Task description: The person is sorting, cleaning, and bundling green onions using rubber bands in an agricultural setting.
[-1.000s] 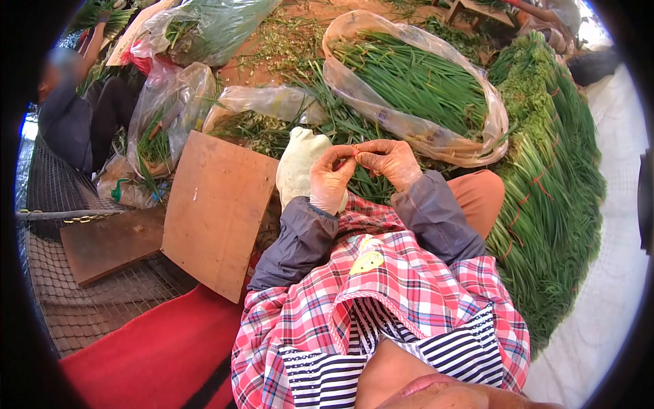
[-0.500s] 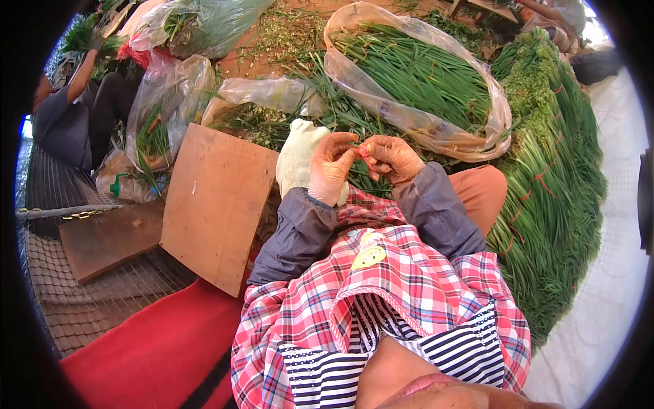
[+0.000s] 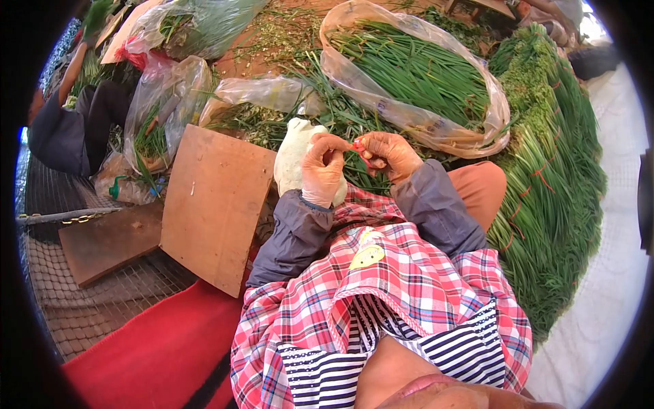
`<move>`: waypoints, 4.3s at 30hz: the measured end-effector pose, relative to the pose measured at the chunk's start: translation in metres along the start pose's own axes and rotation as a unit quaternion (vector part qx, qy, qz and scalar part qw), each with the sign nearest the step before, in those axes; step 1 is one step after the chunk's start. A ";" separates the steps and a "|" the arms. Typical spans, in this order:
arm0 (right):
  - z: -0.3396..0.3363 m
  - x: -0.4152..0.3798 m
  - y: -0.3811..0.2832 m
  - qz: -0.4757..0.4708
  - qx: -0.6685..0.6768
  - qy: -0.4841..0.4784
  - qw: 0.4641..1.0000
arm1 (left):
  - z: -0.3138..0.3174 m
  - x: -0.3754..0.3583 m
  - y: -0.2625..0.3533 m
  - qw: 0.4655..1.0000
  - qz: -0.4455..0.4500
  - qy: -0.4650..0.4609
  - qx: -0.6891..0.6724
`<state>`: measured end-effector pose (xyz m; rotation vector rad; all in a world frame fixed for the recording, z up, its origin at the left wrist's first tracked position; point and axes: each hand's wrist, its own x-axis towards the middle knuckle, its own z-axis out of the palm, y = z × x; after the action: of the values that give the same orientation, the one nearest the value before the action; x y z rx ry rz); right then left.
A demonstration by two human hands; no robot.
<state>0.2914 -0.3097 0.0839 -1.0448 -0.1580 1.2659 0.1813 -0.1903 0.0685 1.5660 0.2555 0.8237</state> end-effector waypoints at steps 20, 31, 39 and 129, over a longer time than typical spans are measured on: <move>0.002 0.001 -0.001 -0.071 -0.063 0.054 0.994 | -0.005 0.001 0.003 0.968 -0.235 -0.042 -0.082; 0.002 0.005 -0.008 -0.177 -0.026 0.076 0.981 | -0.005 -0.008 -0.014 0.980 -0.148 -0.088 0.098; -0.021 0.012 -0.010 -0.176 0.098 0.015 0.979 | -0.007 -0.006 0.006 0.941 -0.299 -0.069 -0.140; 0.219 0.114 0.076 0.113 -0.374 -0.253 0.885 | -0.219 0.000 0.039 0.861 -0.075 0.419 -0.278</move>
<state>0.1434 -0.0990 0.1030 -1.3782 -1.0172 1.7307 0.0317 -0.0280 0.0959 0.5651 0.6875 1.2870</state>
